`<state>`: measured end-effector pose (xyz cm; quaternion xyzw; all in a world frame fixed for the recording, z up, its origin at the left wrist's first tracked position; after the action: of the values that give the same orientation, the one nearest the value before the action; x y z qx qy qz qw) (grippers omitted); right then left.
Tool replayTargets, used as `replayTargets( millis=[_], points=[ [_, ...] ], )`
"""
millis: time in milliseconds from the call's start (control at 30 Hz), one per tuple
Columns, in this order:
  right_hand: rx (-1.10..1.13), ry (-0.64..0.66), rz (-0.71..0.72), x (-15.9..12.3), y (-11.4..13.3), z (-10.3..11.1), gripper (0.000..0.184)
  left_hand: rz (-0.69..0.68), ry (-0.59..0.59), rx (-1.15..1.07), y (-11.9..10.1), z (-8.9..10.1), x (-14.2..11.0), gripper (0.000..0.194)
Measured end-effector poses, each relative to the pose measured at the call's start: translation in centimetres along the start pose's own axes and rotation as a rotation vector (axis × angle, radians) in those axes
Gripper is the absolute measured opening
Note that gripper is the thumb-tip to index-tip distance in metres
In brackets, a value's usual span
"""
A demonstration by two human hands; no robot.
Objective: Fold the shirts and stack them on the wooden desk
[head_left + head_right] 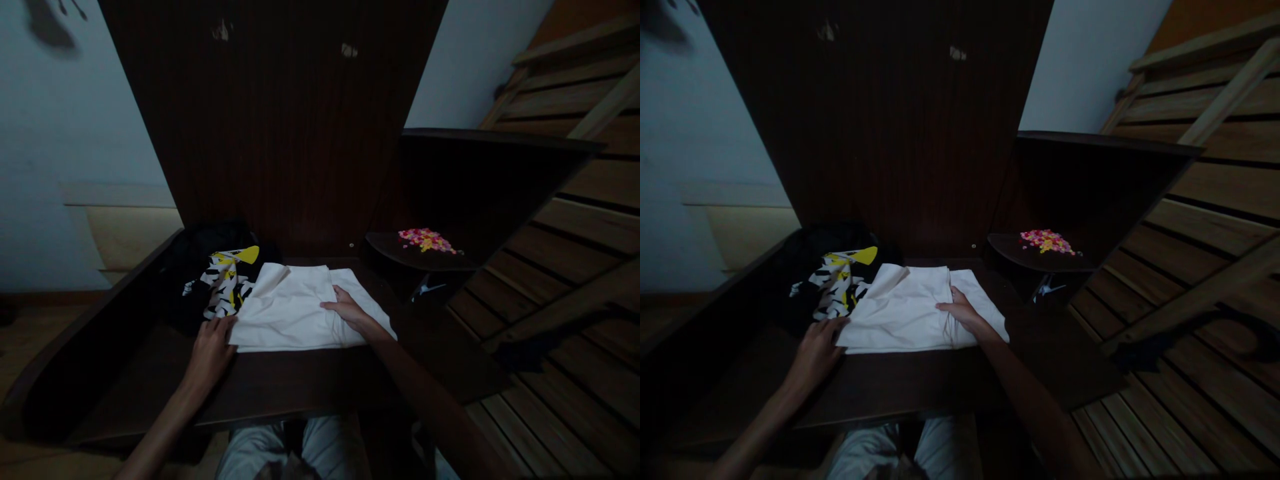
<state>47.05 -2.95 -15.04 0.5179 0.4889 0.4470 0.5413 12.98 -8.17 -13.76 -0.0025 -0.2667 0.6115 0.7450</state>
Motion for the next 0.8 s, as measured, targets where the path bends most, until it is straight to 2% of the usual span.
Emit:
replayTargets(
  millis=[133, 300, 400, 533, 667, 800],
  points=[
    [0.019, 0.005, -0.006, -0.3, 0.5, -1.1, 0.051, -0.034, -0.006, -0.023, 0.9, 0.2, 0.5, 0.051],
    [0.061, 0.06, -0.053, -1.2, 2.9, -0.6, 0.042, -0.212, -0.058, 0.032, 0.3, 0.6, 0.4, 0.043],
    [0.057, 0.029, -0.016, -1.4, 4.7, 1.2, 0.04, -0.372, -0.086, 0.062, -0.4, 0.7, 0.1, 0.042],
    [0.105, -0.039, 0.008, -1.8, 5.7, 5.2, 0.041, -0.587, -0.093, 0.045, -1.5, 0.3, -0.4, 0.041],
    [0.088, -0.116, -0.079, -2.8, 4.0, 8.9, 0.043, -0.656, -0.034, -0.031, -2.6, -0.4, -1.0, 0.047],
    [0.042, -0.155, -0.148, -3.6, 1.8, 10.6, 0.044, -0.642, 0.009, -0.075, -3.1, -0.7, -1.2, 0.048]
  ],
)
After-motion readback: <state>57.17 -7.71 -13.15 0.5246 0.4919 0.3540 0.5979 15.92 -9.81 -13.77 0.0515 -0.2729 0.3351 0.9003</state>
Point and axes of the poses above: each hand's wrist, its own x-axis towards the middle knuckle, its own z-axis out of the back of the hand, y = z × x, the point moved 1 cm from there along x, towards the middle knuckle, and after that the axes turned 7 degrees about -y, right-handed, at the moved point
